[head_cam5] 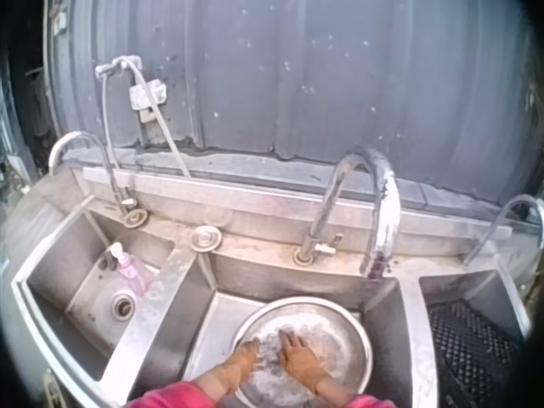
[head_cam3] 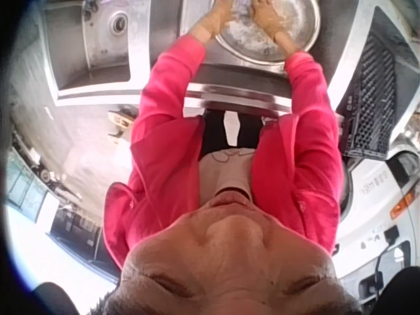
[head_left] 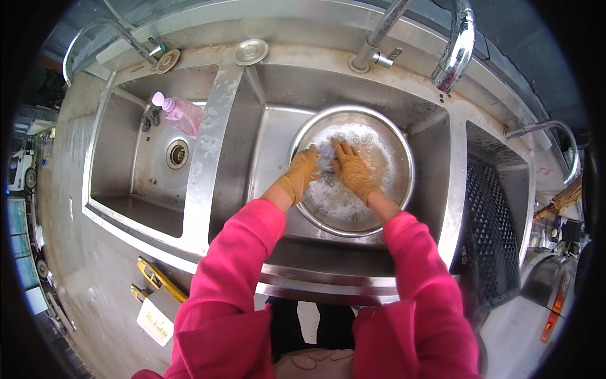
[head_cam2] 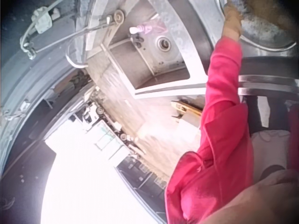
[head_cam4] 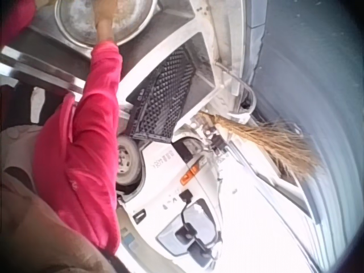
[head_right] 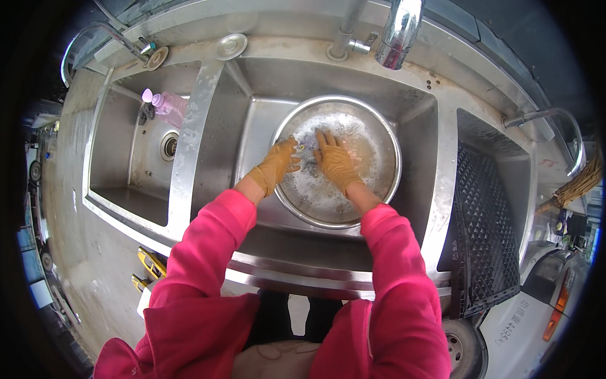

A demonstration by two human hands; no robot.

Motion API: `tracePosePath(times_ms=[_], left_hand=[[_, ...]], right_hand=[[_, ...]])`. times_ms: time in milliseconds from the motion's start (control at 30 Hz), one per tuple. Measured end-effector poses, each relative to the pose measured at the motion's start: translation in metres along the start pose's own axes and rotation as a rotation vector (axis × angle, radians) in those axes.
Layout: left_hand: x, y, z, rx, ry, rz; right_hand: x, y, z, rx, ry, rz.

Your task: The person moves a yellow pallet jack carrying two white bins, then washes a small piece of fabric in a metal bowl at a stainless steel sink. They scrub the fabric with a cloth, rinse it under running water, and wring it out.

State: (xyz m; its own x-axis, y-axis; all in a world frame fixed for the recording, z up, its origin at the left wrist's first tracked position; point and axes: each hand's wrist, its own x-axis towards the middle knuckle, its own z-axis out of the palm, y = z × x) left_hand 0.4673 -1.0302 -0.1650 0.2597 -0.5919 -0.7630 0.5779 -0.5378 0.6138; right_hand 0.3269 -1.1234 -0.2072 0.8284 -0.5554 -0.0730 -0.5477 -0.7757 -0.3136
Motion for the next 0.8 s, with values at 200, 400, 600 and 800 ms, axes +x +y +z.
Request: tracePosePath(times_ms=[200,400,600,800], left_hand=[[-0.007,-0.001,-0.006,0.007,0.031,0.013],[-0.002,-0.001,-0.006,-0.011,0.020,-0.075],[-0.014,0.003,0.009,-0.012,0.055,-0.120],[-0.004,0.011,0.025,-0.469,-0.155,-0.138]], right_hand=[[-0.032,0.003,0.046,-0.100,-0.404,-0.163],[-0.030,0.011,0.043,-0.419,-0.581,-0.330],[0.004,-0.010,-0.003,0.876,-0.112,0.150],[-0.018,-0.054,-0.051,0.961,0.185,0.009]])
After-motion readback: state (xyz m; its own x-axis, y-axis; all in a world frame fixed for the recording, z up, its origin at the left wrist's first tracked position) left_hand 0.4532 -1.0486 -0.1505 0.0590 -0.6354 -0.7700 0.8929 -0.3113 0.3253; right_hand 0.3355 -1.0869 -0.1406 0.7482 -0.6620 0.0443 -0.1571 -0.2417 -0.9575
